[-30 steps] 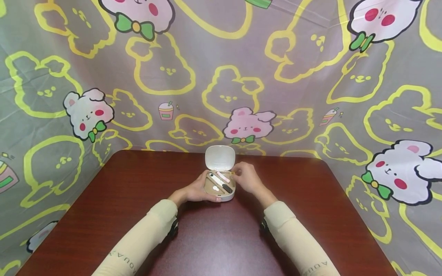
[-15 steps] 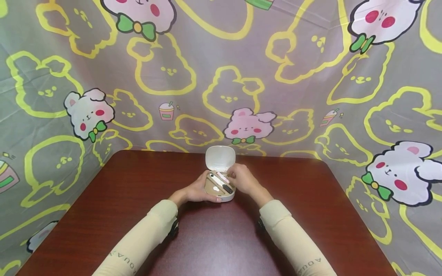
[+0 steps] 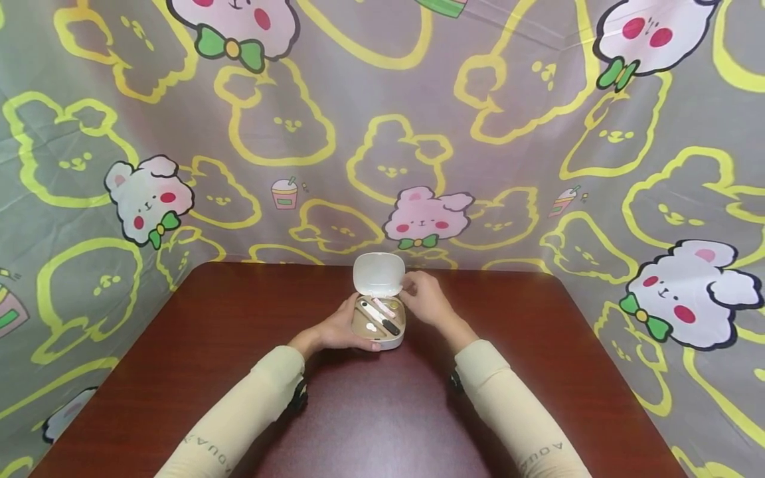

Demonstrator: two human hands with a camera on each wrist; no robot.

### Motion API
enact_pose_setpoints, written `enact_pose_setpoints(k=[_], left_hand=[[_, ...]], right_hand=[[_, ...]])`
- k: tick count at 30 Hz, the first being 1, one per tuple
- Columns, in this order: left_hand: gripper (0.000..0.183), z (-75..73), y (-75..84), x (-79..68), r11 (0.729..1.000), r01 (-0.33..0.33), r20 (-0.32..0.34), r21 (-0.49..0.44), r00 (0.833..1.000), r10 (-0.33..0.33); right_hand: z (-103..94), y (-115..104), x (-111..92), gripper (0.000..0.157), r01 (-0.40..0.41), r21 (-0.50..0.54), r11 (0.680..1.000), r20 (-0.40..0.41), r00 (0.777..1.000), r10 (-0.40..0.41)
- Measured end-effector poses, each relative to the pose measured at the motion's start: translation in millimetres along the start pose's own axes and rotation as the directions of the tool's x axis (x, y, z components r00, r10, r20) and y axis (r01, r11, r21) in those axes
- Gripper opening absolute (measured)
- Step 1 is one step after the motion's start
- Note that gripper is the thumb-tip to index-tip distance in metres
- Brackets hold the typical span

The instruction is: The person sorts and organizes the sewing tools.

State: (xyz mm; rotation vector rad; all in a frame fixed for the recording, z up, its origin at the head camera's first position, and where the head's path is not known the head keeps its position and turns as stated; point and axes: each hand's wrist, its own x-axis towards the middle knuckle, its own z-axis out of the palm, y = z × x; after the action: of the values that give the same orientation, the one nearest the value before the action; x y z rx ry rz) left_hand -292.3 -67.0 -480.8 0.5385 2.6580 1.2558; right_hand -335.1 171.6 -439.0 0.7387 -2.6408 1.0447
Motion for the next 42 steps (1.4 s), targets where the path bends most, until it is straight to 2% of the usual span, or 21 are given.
enact_pose_setpoints(k=[4, 9, 12, 15, 17, 19, 22, 27, 31, 35, 42], left_hand=[[0.13, -3.3, -0.3, -0.9, 0.998, 0.013, -0.035, -0.054, 0.999, -0.015], [0.118, -12.0, 0.7, -2.2, 0.994, 0.051, -0.085, -0.097, 0.995, -0.059], [0.102, -20.6, 3.4, 3.7, 0.993, 0.06, -0.158, -0.105, 0.984, -0.076], [0.083, -31.0, 9.7, 13.5, 0.988, 0.057, -0.246, -0.142, 0.965, -0.091], [0.072, -36.9, 15.2, 19.0, 0.98, 0.056, -0.276, -0.188, 0.955, -0.108], [0.064, -40.3, 19.0, 23.8, 0.969, 0.053, -0.281, -0.242, 0.952, -0.122], [0.056, -41.4, 22.1, 28.0, 0.948, 0.063, -0.26, -0.311, 0.954, -0.149], [0.049, -40.5, 22.5, 29.4, 0.936, 0.082, -0.261, -0.344, 0.948, -0.179], [0.046, -42.4, 24.0, 28.7, 0.932, 0.072, -0.272, -0.356, 0.946, -0.177], [0.042, -45.0, 26.7, 26.4, 0.938, 0.053, -0.278, -0.343, 0.948, -0.155], [0.039, -42.9, 24.1, 21.2, 0.969, 0.022, -0.263, -0.246, 0.961, -0.089]], right_hand=[[-7.9, -6, 5, 0.028, -0.125, 0.063, 0.99, -0.023, 0.992, 0.127], [-12.4, -15, 10, 0.04, -0.241, 0.149, 0.959, 0.043, 0.97, 0.237], [-11.2, -18, 15, 0.044, -0.275, 0.185, 0.944, 0.084, 0.961, 0.264], [-9.4, -20, 21, 0.048, -0.302, 0.23, 0.925, 0.122, 0.952, 0.28], [-9.2, -20, 24, 0.05, -0.312, 0.254, 0.916, 0.135, 0.949, 0.285], [-9.6, -20, 24, 0.05, -0.327, 0.274, 0.905, 0.14, 0.944, 0.299], [-10.5, -18, 24, 0.05, -0.326, 0.283, 0.902, 0.144, 0.944, 0.296], [-11.7, -17, 22, 0.047, -0.31, 0.305, 0.9, 0.151, 0.949, 0.276], [-14.1, -18, 19, 0.046, -0.289, 0.324, 0.901, 0.143, 0.956, 0.255], [-17.0, -19, 16, 0.043, -0.26, 0.331, 0.907, 0.137, 0.964, 0.227], [-18.7, -22, 2, 0.035, -0.222, 0.292, 0.93, 0.131, 0.973, 0.191]])
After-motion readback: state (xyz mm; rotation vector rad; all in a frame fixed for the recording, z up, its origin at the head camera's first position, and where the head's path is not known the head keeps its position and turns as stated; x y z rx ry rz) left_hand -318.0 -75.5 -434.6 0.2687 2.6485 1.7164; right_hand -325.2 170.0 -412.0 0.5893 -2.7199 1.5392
